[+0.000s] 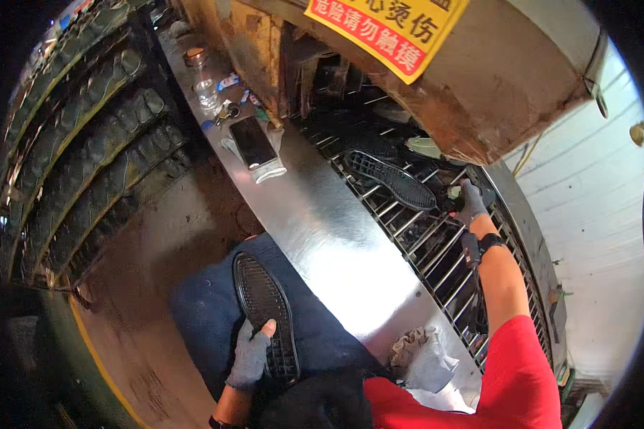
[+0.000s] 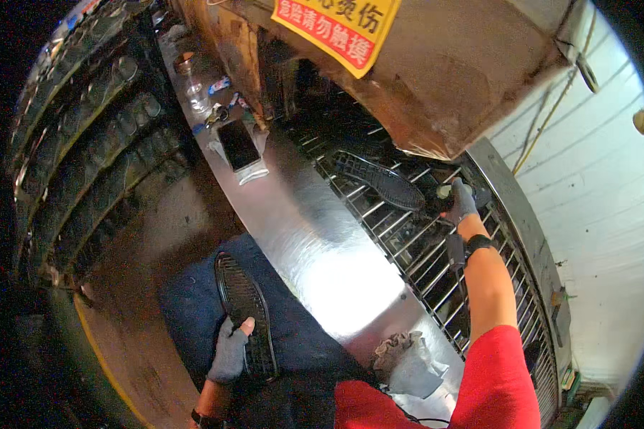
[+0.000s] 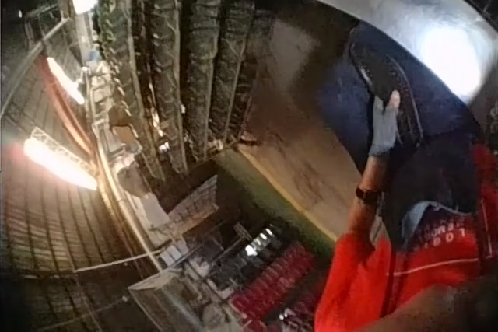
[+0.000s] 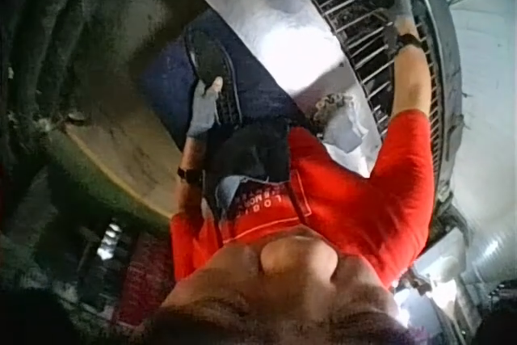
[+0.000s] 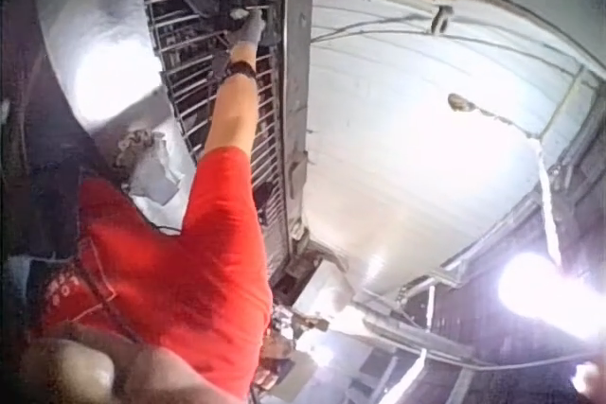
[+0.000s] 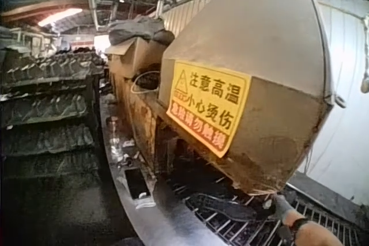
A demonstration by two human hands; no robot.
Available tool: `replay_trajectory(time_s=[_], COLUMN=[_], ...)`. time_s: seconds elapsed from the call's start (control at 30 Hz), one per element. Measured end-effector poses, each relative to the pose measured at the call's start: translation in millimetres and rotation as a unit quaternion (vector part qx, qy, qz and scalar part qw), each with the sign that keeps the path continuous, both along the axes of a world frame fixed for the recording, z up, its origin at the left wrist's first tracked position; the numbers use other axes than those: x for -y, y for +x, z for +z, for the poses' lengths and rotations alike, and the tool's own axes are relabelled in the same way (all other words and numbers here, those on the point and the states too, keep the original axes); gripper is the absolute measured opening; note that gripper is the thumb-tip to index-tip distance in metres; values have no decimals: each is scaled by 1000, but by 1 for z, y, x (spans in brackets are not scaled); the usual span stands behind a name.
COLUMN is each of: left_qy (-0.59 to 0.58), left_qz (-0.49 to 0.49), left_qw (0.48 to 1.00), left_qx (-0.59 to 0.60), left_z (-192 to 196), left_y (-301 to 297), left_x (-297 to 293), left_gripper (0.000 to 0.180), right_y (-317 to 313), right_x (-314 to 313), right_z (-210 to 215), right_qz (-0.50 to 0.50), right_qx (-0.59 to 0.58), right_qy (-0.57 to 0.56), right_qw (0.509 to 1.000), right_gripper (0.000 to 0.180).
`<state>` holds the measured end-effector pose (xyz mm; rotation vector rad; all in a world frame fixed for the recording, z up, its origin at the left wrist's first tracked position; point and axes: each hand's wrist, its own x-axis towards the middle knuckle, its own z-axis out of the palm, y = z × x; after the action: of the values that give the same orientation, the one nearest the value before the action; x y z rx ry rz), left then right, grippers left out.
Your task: Inspecting and wiping shiny black shoes at a factory workstation before placing them on a conveyor belt.
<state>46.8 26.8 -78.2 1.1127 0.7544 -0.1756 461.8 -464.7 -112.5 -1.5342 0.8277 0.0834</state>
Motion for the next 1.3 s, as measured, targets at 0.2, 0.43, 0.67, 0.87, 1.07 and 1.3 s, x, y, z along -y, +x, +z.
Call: replay_trajectory(time_s=[0.2,0.43,0.67,0.87,1.07,1.3], left_qy=[78,155,8,-19,325,390], left_qz=[-7,30,105,93,2,-89], left_qw=[997,940,933,916,896,872], left_qx=[27,303,344,391,302,282], left_z=[-9,24,76,89,25,-8], left_y=[-5,3,32,-1,39,52], left_x=[-10,-32,1,-23,-56,-46], left_gripper=[43,48,81,77,75,59], right_y=[-54,-232,-352,-363,-368,-338], right_x=[64,-61,-267,-306,-295,-264], right_z=[-21,48,122,127,135,120], right_qz=[123,310,565,528,448,417], right_qx=[82,23,114,-74,-94,-63], right_qy=[163,186,147,373,375,337], right_qw=[976,932,804,760,806,842], right_gripper=[34,44,124,91,71,68])
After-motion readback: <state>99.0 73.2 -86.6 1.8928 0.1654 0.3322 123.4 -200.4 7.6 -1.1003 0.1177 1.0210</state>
